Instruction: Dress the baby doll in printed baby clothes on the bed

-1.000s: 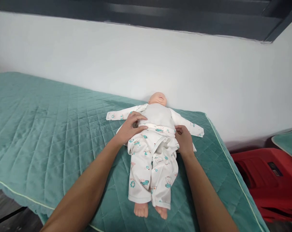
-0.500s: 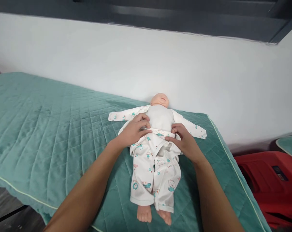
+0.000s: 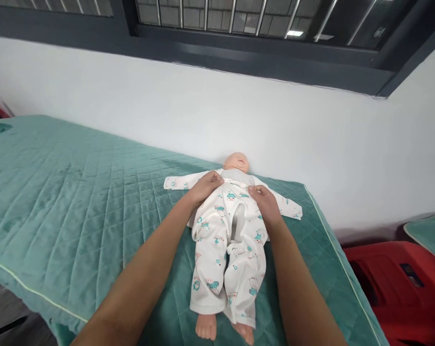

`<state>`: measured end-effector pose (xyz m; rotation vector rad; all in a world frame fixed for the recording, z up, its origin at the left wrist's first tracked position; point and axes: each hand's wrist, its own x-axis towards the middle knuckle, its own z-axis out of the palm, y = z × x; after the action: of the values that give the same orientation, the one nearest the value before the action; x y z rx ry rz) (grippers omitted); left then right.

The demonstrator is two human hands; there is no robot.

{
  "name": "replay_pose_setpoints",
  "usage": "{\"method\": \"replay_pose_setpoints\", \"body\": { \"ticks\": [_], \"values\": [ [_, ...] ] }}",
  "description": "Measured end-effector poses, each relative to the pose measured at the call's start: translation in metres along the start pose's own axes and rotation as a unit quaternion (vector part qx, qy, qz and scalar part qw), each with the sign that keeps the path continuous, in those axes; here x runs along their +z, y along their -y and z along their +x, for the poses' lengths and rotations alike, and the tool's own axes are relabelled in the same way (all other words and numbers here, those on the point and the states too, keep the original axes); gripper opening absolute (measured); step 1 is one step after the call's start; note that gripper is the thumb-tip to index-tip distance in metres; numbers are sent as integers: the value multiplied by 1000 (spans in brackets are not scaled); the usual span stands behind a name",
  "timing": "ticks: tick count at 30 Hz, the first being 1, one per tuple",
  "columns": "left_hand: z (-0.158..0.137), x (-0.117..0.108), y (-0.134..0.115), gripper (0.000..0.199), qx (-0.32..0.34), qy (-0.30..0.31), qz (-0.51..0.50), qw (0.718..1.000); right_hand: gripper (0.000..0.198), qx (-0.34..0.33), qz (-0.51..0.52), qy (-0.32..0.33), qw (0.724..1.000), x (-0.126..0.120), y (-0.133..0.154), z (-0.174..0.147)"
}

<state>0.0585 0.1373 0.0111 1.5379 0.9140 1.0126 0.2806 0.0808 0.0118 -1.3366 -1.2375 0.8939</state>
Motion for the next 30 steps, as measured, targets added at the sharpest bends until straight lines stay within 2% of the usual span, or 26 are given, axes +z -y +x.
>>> {"method": "replay_pose_setpoints", "body": {
  "ticks": [3,5,9,12,15,17,21,26,30],
  "values": [
    [-8,-7,6,30,-2,0,28,1000,45,17,107,-45,993,-9,-18,-1],
    [-14,-11,8,31,4,-6,94,996,46,19,110,-58,992,-15,-24,-2],
    [-24,-15,9,29,23,-14,191,981,42,12,-37,-14,999,-24,-21,-6],
    [-29,-16,12,27,57,-16,222,973,40,5,-160,15,987,-27,-15,-10],
    [-32,-19,16,26,51,3,223,973,36,4,-193,17,981,-31,-12,-16],
    [-34,-22,16,24,27,20,216,976,34,11,-164,33,986,-34,-13,-19],
    [-36,-26,12,21,7,42,192,981,31,47,-63,119,990,-42,-11,-25],
    [-37,-32,7,21,-2,81,147,986,26,65,-46,200,977,-51,-4,-27],
    [-38,-39,8,18,-35,107,119,986,21,70,-67,202,974,-52,-6,-24]
  ]
}}
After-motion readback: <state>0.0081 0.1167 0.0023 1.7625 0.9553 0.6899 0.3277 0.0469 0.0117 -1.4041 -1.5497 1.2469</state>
